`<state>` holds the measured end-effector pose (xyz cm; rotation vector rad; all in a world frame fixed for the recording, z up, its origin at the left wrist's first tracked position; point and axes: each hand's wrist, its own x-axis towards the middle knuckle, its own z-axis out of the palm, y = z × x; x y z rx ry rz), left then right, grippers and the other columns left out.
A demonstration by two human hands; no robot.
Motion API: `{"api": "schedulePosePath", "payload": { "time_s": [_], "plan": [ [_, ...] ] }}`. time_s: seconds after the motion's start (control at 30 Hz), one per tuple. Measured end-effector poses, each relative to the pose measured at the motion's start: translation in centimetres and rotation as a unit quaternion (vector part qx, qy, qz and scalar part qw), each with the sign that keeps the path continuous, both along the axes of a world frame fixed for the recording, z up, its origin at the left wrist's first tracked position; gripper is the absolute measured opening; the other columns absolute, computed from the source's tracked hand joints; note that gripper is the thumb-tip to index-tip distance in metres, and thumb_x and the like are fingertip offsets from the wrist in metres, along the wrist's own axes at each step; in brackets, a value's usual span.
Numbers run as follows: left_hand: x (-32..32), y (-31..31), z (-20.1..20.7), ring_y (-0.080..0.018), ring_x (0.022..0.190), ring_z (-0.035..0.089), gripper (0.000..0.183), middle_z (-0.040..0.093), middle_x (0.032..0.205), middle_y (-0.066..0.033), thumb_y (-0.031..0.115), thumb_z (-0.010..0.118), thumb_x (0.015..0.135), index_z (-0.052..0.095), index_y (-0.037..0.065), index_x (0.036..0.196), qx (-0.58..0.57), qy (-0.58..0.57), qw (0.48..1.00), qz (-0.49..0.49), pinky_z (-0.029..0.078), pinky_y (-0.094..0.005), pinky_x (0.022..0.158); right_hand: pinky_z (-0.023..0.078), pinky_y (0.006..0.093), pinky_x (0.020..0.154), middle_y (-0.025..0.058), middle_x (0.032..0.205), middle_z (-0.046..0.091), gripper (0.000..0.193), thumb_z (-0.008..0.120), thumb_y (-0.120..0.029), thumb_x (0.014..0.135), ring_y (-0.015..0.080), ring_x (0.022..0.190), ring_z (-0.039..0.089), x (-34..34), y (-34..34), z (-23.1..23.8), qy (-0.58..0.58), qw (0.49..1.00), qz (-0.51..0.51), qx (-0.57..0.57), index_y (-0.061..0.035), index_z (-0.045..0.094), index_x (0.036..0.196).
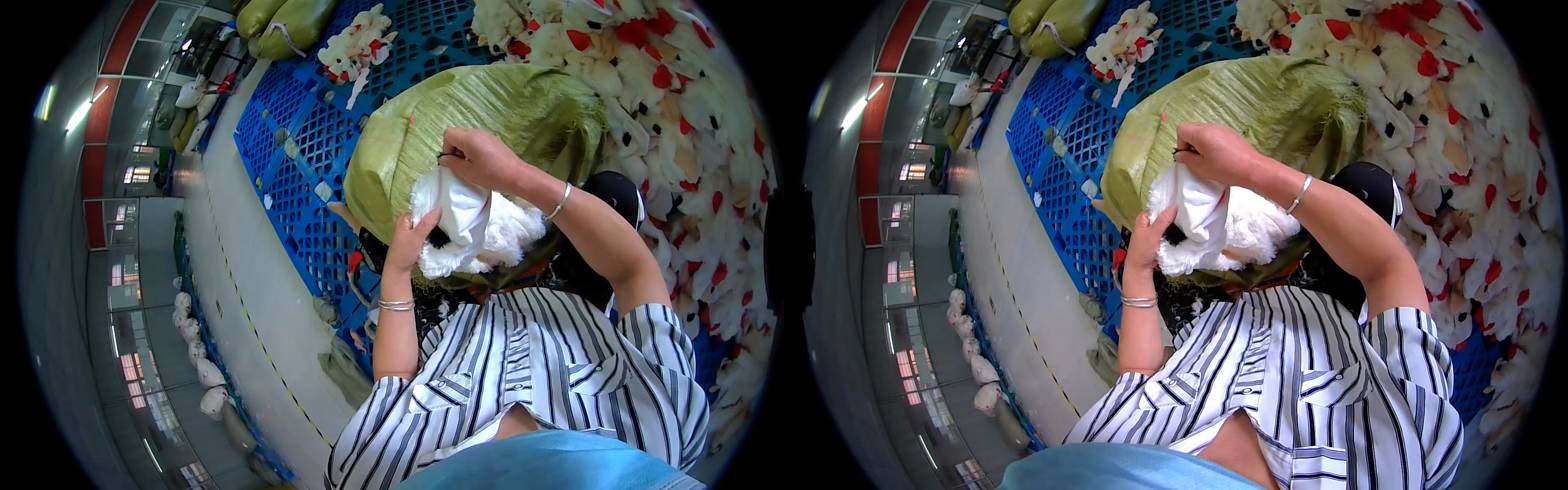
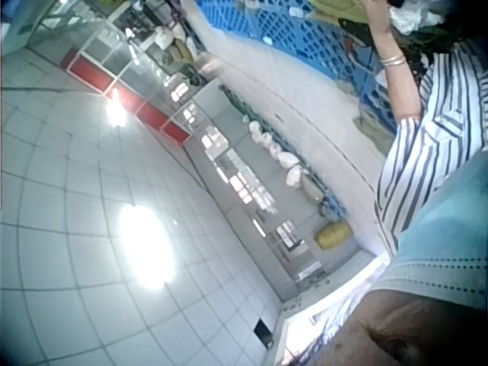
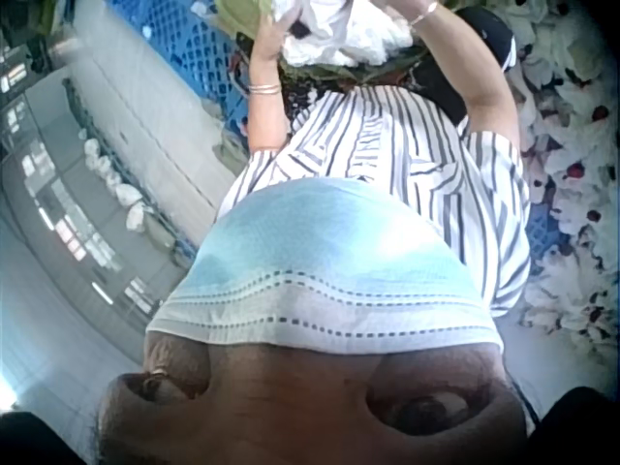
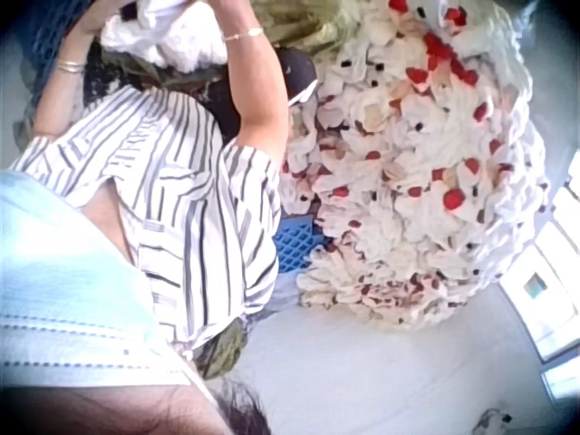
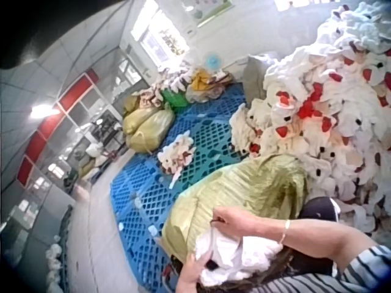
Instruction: The person assembles white stuffed animal toys by hand. They retrieve the plush bodies from a green sack and attach red fabric pieces to the heads, likely serving as beaks or noses. The person handles the items one at a time, manipulating the fabric into place before moving to the next unit.
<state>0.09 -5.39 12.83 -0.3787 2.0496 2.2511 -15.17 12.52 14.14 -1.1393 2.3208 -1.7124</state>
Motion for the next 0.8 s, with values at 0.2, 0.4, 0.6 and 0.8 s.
{"api": "schedulePosePath", "payload": {
  "time_s": [0.2, 0.4, 0.6, 0.8],
  "plan": [
    [-1.1, -0.1, -1.4, -0.0197, 0.100, 0.066, 0.043, 0.066, 0.116, -0.0120, 0.032, 0.058, 0.099, 0.062, -0.003, 0.123, 0.080, -0.007, 0.981, 0.178, 0.055, -0.0331, 0.083, 0.046, 0.0435, 0.067, 0.0094, 0.068, 0.057, 0.036, 0.077, -0.037, 0.076, 0.0318, 0.068, 0.060, 2.8, -0.9, 0.2, 0.157, 0.983, 0.094, -0.011, -0.0082, 0.056, 0.071],
    [-2.3, 1.2, -2.0, -0.0199, 0.100, 0.066, 0.044, 0.065, 0.115, -0.0118, 0.035, 0.054, 0.101, 0.059, -0.001, 0.125, 0.193, 0.008, 0.965, 0.180, 0.055, -0.0327, 0.083, 0.047, 0.0462, 0.065, 0.0185, 0.072, 0.064, 0.036, 0.062, -0.038, 0.091, 0.0352, 0.068, 0.064, 3.3, -2.4, -2.1, 0.152, 0.979, 0.117, 0.072, -0.0038, 0.065, 0.078],
    [-1.6, 2.0, 0.0, -0.0171, 0.101, 0.065, 0.038, 0.066, 0.115, -0.0090, 0.029, 0.054, 0.102, 0.059, 0.000, 0.125, 0.127, 0.025, 0.979, 0.159, 0.054, -0.0309, 0.086, 0.047, 0.0409, 0.060, 0.0167, 0.065, 0.060, 0.034, 0.055, -0.027, 0.097, 0.0289, 0.056, 0.055, 3.0, -1.6, -0.8, -0.072, 0.983, 0.168, 0.034, 0.0014, 0.061, 0.079],
    [-1.7, -0.1, 1.5, -0.0249, 0.112, 0.064, 0.050, 0.062, 0.126, -0.0154, 0.035, 0.053, 0.099, 0.053, -0.003, 0.133, 0.175, 0.076, 0.963, 0.190, 0.052, -0.0386, 0.096, 0.041, 0.0316, 0.053, 0.0003, 0.064, 0.054, 0.036, 0.051, -0.024, 0.101, 0.0096, 0.057, 0.045, -1.7, -0.4, -1.2, -0.206, 0.977, 0.050, -0.011, -0.0009, 0.059, 0.075]
  ]
}}
